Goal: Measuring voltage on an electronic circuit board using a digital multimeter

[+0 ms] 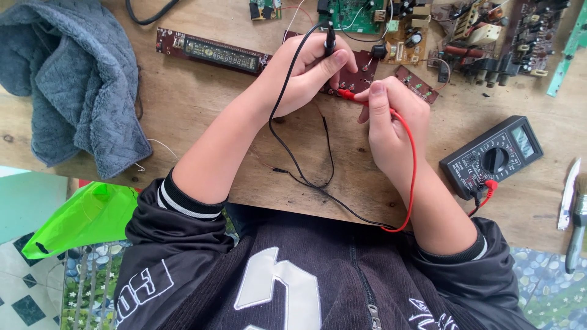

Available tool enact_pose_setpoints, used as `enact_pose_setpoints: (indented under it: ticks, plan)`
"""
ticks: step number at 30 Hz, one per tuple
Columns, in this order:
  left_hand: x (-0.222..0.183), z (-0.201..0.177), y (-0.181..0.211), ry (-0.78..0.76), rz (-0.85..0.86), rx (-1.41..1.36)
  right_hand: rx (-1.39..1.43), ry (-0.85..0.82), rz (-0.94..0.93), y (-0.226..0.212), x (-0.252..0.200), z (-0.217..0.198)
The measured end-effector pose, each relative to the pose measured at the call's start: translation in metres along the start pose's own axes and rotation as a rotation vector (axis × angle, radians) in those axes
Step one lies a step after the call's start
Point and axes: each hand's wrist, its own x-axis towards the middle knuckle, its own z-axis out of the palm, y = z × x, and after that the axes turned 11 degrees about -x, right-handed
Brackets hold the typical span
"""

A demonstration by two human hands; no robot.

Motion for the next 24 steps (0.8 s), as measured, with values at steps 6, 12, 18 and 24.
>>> enact_pose_setpoints:
  ticks: [6,12,18,24]
  plan:
    - [-0.001,-0.004,0.002,-0.029,-0.035,-0.080,0.036,0.016,-0.025,-0.002,0.001,0.000]
    - [0.000,0.002,-0.009,0.140,-0.052,-0.237,0.043,-0.007,-0.038,-0.002,0.000,-0.002]
    - [-0.001,0.003,-0.008,0.176,-0.005,-0.149,-0.007,-0.024,-0.094,0.000,0.001,0.001]
    - [-0.005,0.005,-0.004,0.172,0.000,-0.033,-0.018,-0.019,-0.129,0.000,0.000,0.003]
